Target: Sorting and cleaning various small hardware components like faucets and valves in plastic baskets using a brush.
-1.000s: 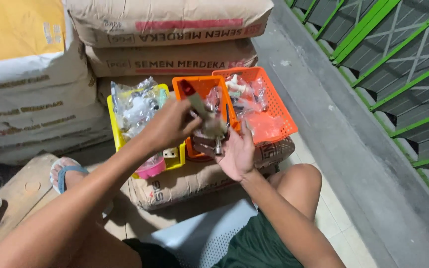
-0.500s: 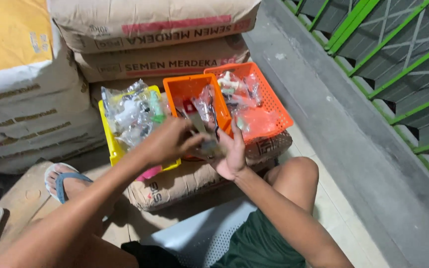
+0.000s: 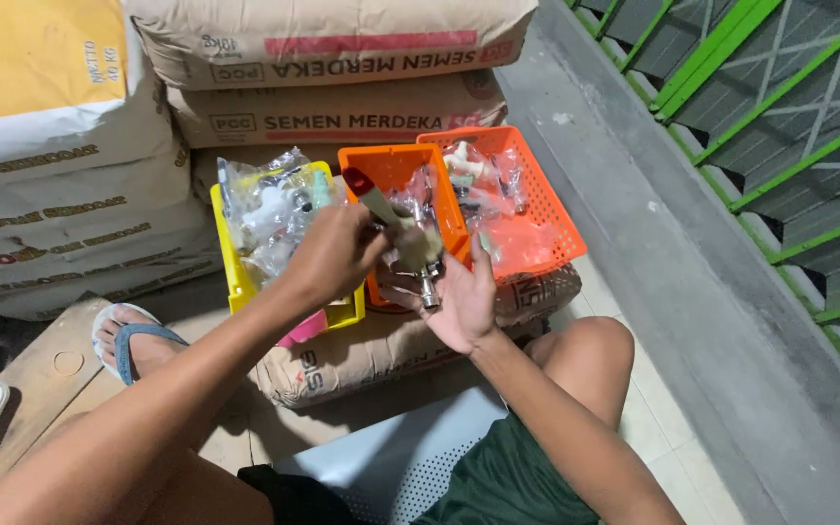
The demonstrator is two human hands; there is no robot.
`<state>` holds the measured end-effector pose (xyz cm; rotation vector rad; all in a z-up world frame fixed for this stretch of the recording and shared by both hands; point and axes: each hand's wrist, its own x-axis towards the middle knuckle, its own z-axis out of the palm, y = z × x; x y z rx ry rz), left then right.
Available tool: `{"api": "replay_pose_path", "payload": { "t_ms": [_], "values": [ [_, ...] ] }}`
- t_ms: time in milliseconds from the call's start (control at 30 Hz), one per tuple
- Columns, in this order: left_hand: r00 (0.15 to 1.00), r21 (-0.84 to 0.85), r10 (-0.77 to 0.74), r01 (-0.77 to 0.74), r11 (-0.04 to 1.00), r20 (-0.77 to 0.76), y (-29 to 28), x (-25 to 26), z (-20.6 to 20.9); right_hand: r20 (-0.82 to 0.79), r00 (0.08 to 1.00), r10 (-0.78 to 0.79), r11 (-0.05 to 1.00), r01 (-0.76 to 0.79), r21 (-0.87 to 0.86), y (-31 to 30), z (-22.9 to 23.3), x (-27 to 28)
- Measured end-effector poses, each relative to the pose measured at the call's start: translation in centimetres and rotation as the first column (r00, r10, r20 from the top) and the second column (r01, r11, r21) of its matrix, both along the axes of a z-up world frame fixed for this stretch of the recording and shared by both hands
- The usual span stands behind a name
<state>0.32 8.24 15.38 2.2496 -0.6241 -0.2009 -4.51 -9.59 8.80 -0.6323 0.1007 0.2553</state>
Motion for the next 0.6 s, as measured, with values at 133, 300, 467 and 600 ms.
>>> {"api": "replay_pose_path", "payload": {
  "t_ms": [133, 300, 467, 600],
  "values": [
    [1.000, -0.013, 0.006, -0.006, 1.000, -0.018, -0.7, -0.3, 0.4, 0.000, 1.000, 0.031, 0.999, -0.031, -0.043, -1.2, -2.7, 1.2],
    [0.978, 0.031, -0.192, 0.195, 0.980, -0.082, -1.2, -1.1, -0.1, -0.101, 0.993, -0.052, 0.998, 0.050, -0.027, -0.7, -3.2, 0.3],
    [0.995, 0.008, 0.031, -0.032, 0.999, 0.098, -0.4, 0.0, 0.4, -0.024, 0.999, 0.028, 0.999, -0.028, -0.028, 0.2, 0.8, 0.3],
    [0.984, 0.060, -0.171, 0.168, 0.984, 0.049, -1.5, -2.0, 0.6, -0.106, 0.994, 0.009, 0.998, -0.016, -0.065, -1.4, -3.8, 1.6]
  ]
}}
